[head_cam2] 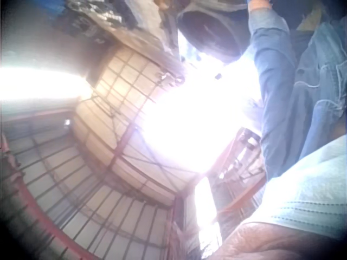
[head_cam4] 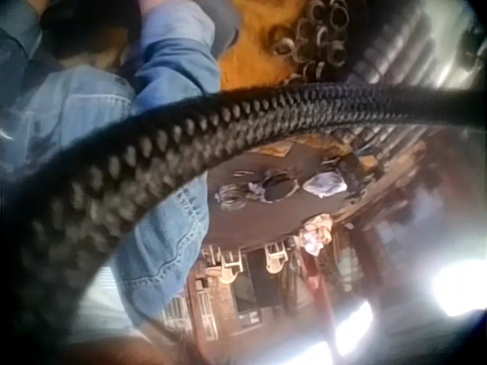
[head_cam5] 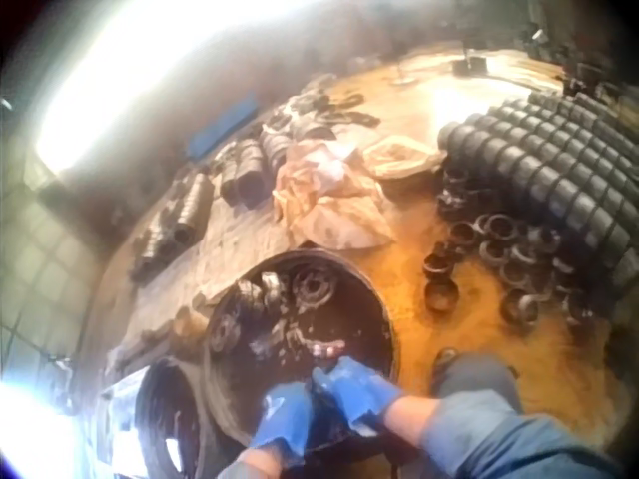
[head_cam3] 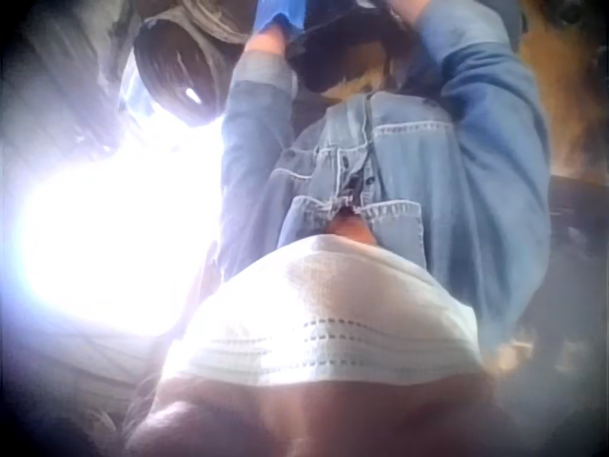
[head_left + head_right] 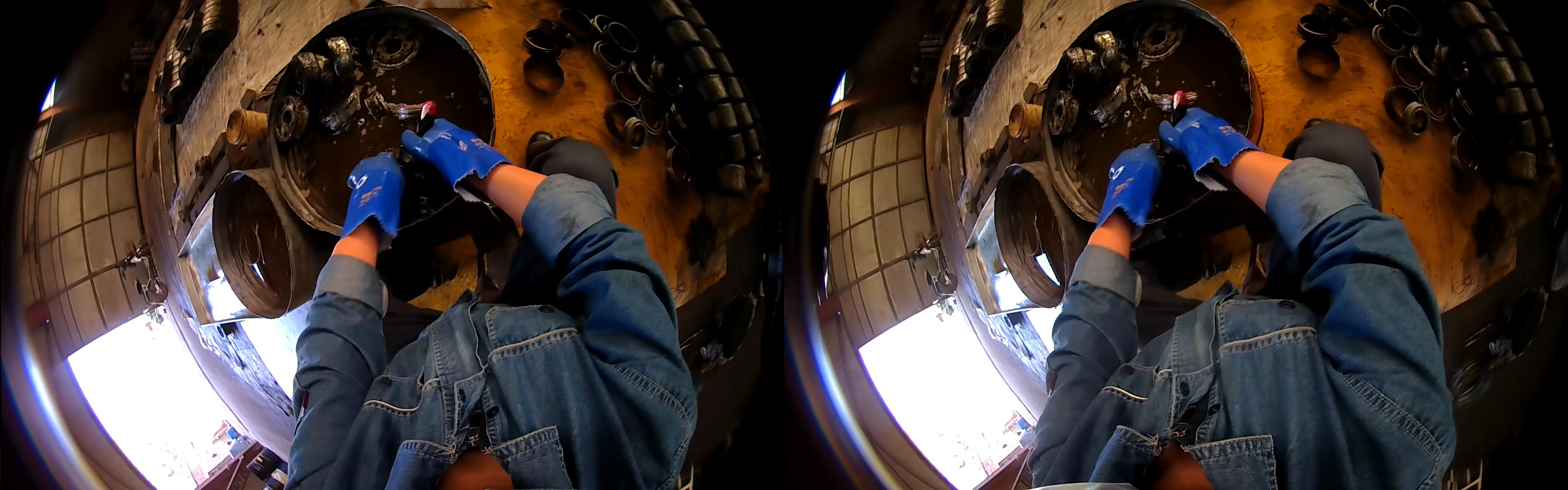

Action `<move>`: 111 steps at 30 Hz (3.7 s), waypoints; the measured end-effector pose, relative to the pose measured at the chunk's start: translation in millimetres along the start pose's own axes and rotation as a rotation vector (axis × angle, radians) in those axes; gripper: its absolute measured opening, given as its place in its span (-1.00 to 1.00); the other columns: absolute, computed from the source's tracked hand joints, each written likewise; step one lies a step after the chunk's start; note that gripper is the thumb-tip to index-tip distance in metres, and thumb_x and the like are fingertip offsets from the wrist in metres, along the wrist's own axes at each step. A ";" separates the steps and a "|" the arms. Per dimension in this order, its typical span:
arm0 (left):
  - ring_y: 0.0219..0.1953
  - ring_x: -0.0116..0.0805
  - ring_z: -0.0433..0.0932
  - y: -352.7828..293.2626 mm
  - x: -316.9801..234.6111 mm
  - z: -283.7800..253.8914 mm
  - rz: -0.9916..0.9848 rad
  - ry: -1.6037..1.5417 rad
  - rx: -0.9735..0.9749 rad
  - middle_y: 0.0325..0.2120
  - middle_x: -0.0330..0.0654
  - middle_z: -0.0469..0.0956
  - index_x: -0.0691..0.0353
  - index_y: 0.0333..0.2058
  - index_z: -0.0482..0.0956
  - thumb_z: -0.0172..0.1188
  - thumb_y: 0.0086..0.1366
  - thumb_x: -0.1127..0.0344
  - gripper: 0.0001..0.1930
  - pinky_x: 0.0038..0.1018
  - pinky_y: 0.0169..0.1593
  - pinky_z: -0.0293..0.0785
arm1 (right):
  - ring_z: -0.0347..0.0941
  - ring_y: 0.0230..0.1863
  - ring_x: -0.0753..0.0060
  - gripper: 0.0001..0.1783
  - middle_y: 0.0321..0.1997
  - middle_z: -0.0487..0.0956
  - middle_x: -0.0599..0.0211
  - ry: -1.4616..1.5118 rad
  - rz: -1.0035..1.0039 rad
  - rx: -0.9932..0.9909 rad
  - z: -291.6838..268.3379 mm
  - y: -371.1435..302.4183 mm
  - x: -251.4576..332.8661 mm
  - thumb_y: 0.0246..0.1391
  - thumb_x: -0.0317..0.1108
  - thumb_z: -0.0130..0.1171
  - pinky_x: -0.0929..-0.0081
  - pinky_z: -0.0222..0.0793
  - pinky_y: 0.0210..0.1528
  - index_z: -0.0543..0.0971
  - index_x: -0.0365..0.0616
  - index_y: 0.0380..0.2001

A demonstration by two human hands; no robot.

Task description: The person scrubs small metal rings and cylindrical parts with a red-handled brush while wearing blue gloves. They repeatedly dip the parts into a dark liquid in a basin to remove grime and then place the cleaned items onto a nearby surface.

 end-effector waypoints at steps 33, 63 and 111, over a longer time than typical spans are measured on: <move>-0.01 0.00 0.67 -32.2 77.3 91.5 -0.099 -0.601 -0.383 -0.10 0.04 0.69 0.23 0.04 0.61 0.43 0.14 0.11 -0.47 -0.27 0.08 0.60 | 0.64 -0.13 0.05 -0.31 -0.21 0.70 -0.04 0.092 -0.089 0.136 15.3 2.8 57.7 0.27 0.28 0.10 0.23 0.52 0.03 0.68 -0.23 -0.14; 0.03 0.00 0.66 -8.1 56.5 47.0 -0.137 -0.319 -0.217 -0.09 0.01 0.70 0.13 0.03 0.64 0.42 0.11 0.02 -0.47 -0.24 0.13 0.58 | 0.66 -0.07 -0.03 -0.36 -0.14 0.72 0.00 -0.037 0.215 -0.094 -25.9 3.2 28.0 0.20 0.24 0.19 0.21 0.51 0.08 0.67 -0.16 -0.05; 0.03 -0.02 0.66 1.8 69.1 53.7 0.049 -0.235 -0.421 -0.08 -0.05 0.70 0.15 0.02 0.64 0.39 0.14 0.16 -0.54 -0.23 0.11 0.60 | 0.64 -0.11 0.00 -0.48 -0.19 0.70 -0.03 -0.180 0.269 -0.045 9.4 42.9 2.5 0.18 0.13 0.24 0.21 0.55 0.05 0.68 -0.17 -0.16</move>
Point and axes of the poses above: each hand's wrist, its own y-axis towards the middle knuckle, its own z-axis out of the palm, x = y × z, the point moved 2 cm from there along y, towards the middle knuckle
